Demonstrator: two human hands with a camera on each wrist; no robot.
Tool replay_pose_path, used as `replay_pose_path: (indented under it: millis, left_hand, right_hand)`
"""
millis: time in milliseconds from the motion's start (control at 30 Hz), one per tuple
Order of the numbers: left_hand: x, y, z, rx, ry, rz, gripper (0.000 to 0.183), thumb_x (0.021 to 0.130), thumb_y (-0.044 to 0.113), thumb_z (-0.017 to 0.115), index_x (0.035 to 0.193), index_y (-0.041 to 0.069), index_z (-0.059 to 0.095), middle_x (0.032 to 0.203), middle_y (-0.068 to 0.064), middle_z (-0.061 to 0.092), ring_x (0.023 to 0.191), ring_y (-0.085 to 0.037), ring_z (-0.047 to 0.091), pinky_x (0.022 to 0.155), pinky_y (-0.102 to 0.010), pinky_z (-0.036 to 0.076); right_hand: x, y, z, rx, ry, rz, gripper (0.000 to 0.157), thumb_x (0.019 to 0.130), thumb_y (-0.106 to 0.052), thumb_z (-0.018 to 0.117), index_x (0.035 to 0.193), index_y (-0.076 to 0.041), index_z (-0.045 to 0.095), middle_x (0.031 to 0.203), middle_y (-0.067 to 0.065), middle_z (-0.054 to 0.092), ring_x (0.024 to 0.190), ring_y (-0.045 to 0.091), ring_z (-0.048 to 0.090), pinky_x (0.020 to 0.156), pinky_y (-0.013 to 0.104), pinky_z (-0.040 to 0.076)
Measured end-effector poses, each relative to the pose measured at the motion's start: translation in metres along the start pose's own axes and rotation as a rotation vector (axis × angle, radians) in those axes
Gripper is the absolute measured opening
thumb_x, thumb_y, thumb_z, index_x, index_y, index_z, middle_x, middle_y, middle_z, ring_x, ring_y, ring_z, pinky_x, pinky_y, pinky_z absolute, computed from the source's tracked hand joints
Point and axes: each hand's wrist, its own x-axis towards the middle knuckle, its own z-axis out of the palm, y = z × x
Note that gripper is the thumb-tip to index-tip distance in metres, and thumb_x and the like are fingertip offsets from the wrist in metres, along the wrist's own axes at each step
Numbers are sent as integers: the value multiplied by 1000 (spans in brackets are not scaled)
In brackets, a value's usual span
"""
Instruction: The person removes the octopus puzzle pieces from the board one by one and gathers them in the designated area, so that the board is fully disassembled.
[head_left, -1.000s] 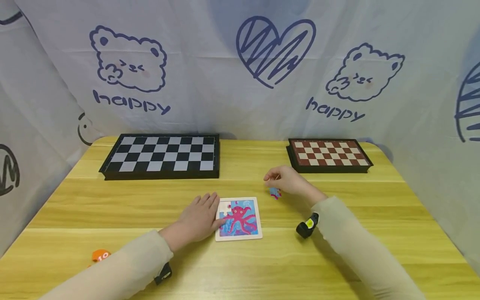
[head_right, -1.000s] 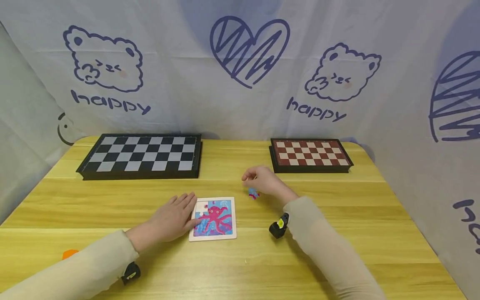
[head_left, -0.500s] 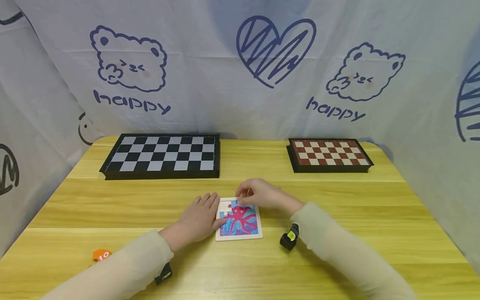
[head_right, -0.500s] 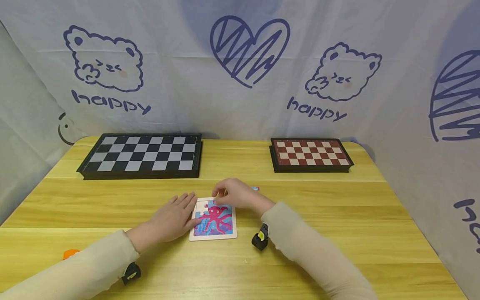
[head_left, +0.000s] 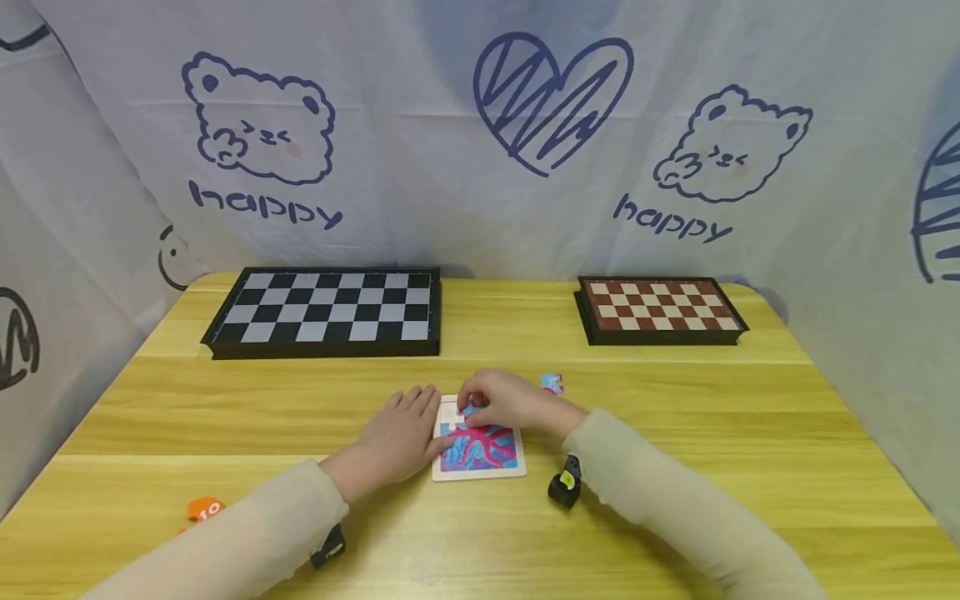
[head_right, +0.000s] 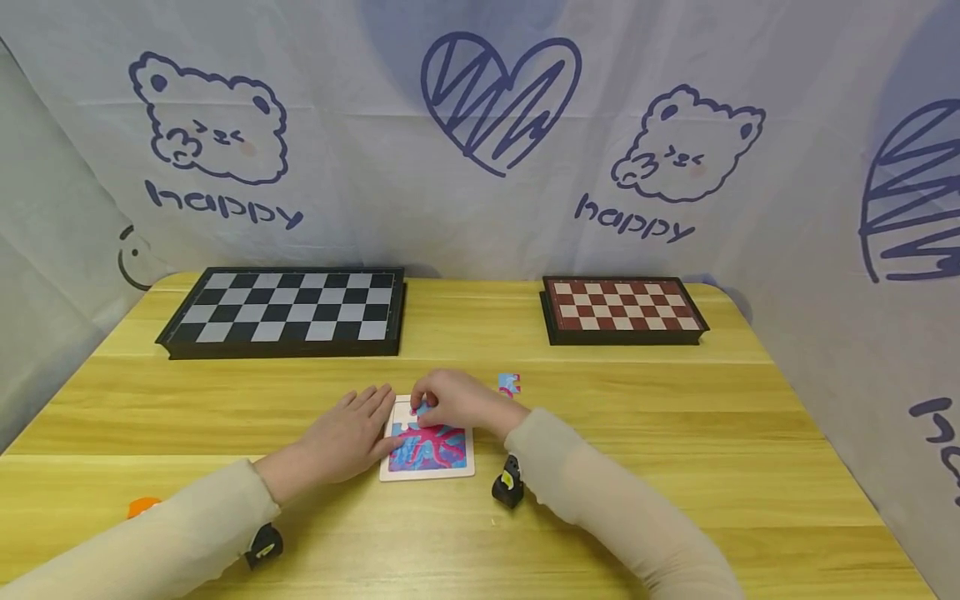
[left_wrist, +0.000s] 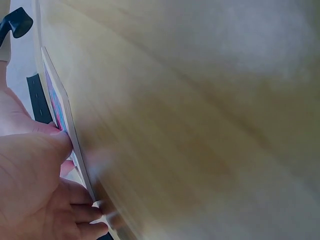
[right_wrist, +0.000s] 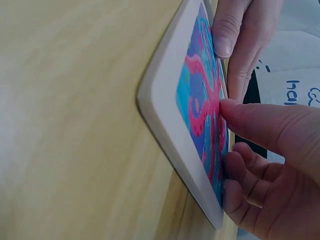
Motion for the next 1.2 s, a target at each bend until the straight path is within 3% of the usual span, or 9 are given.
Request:
replay_pose_path:
  millis: [233, 467, 667, 867, 1033, 1200]
  left_hand:
    - [0, 0, -1, 7, 1, 3, 69, 96, 47, 40, 138, -7, 33, 143, -21, 31, 131, -35, 28, 107, -47, 21]
    - [1, -1, 0, 7, 2, 3, 69, 96, 46, 40, 138, -7, 33, 143, -21, 31, 131, -35, 28, 107, -47, 21]
    - [1, -1, -1, -13, -1, -3, 69, 96, 46, 41, 138, -8, 33, 143, -21, 31, 131, -35, 27, 107, -47, 21]
    - [1, -1, -1, -14, -10, -4, 69, 96, 46, 39, 139, -8, 32, 144, -21, 30, 132, -35, 27, 107, -46, 20]
    - [1, -1, -1, -18, -8, -5, 70, 96, 47, 40, 139, -8, 32, 144, -21, 30, 132, -35, 27, 107, -46, 20]
    - [0, -1, -1, -21, -8, -5, 70, 96, 47, 39, 139, -8, 32, 144, -21, 30, 132, -35, 26, 108, -46, 20]
  right_hand:
    - [-1, 0, 0, 23, 15, 44, 12, 81, -19, 72, 91, -17, 65, 88, 1, 47, 79, 15, 46, 69, 26, 42]
    - [1, 4, 0, 64, 24, 35, 16, 81, -15, 72, 94, -14, 62, 89, -2, 52, 82, 15, 48, 73, 26, 44]
    - [0, 12, -1, 193, 59, 45, 17, 85, -8, 67, 100, -6, 60, 85, -1, 54, 75, 14, 48, 68, 24, 45]
    - [-3, 17, -5, 358, 42, 36, 10, 87, -5, 62, 97, -7, 63, 75, 1, 53, 68, 14, 47, 62, 24, 42]
    - [-6, 21, -7, 404, 31, 25, 14, 87, -6, 61, 100, -8, 67, 72, 1, 54, 66, 14, 48, 61, 23, 42]
    - [-14, 26, -13, 458, 112, 77, 12, 87, -10, 64, 98, -5, 66, 79, 3, 58, 67, 15, 51, 58, 25, 46]
